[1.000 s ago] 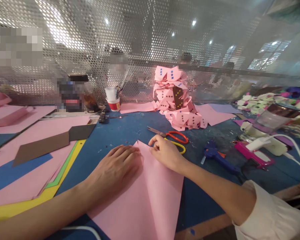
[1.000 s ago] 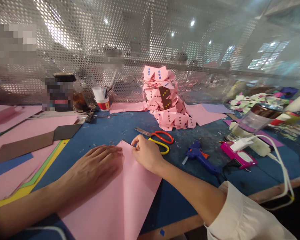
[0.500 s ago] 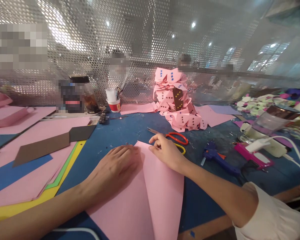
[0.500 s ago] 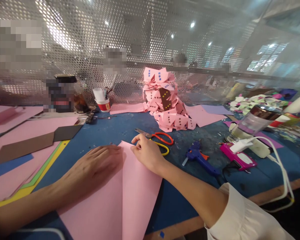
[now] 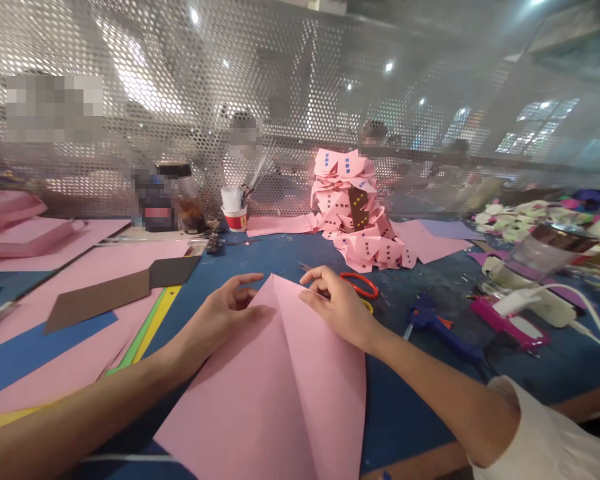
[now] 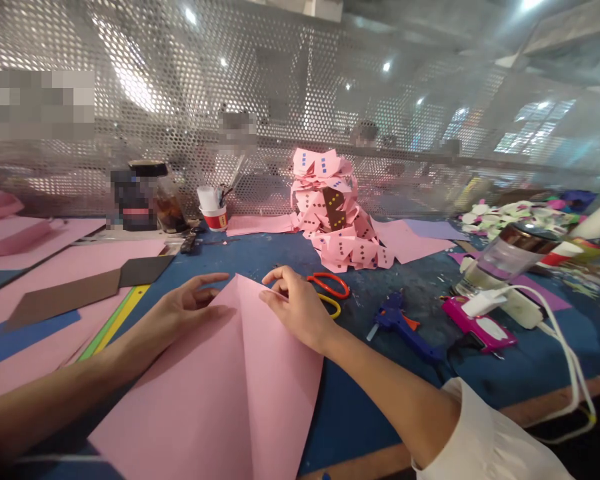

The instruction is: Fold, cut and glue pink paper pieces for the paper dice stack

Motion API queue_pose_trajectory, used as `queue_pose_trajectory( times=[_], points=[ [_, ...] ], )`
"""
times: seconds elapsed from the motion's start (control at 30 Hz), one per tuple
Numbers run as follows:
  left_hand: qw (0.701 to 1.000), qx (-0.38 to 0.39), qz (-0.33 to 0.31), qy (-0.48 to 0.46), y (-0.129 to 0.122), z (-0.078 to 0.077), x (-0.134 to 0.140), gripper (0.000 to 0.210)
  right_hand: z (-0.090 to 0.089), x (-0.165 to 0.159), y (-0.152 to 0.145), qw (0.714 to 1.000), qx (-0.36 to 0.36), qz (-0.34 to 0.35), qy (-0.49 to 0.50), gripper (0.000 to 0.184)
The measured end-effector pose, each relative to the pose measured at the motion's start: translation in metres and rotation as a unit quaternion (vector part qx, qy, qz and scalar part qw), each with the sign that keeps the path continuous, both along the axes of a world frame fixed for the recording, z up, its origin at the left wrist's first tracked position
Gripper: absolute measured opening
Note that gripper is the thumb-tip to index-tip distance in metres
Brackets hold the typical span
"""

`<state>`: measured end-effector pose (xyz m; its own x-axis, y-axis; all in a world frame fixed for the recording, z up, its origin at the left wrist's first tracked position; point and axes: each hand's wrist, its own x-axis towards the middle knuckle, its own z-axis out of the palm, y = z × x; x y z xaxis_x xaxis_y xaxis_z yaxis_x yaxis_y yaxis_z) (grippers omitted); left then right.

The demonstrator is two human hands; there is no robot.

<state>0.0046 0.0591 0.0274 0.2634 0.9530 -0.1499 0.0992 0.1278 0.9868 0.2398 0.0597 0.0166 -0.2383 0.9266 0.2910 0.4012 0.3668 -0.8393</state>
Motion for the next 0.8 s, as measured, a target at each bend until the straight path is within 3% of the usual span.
queue_pose_trajectory(
  times=[0.13, 0.23, 0.37, 0.7, 0.8],
  points=[
    [0.997, -0.052, -0.020, -0.062, -0.004, 0.011, -0.001, 0.071, 0.004, 0.001, -0.002, 1.000, -0.014, 0.025, 0.007, 0.024],
    [0.994, -0.042, -0.030, -0.095, -0.005, 0.014, -0.005, 0.056, 0.007, 0.003, -0.003, 0.998, -0.052, 0.040, 0.006, 0.031],
    [0.996, -0.020, -0.019, -0.084, -0.005, 0.022, -0.009, 0.039, 0.011, 0.004, -0.004, 0.993, -0.094, 0.063, 0.020, 0.028],
    [0.993, -0.059, -0.097, 0.042, -0.012, 0.044, -0.008, 0.043, 0.035, 0.012, -0.004, 0.998, -0.024, 0.028, 0.046, 0.023],
    [0.992, -0.048, -0.089, 0.070, -0.013, 0.054, -0.012, 0.046, 0.045, 0.015, -0.002, 0.999, 0.019, 0.006, 0.025, 0.025]
  ],
)
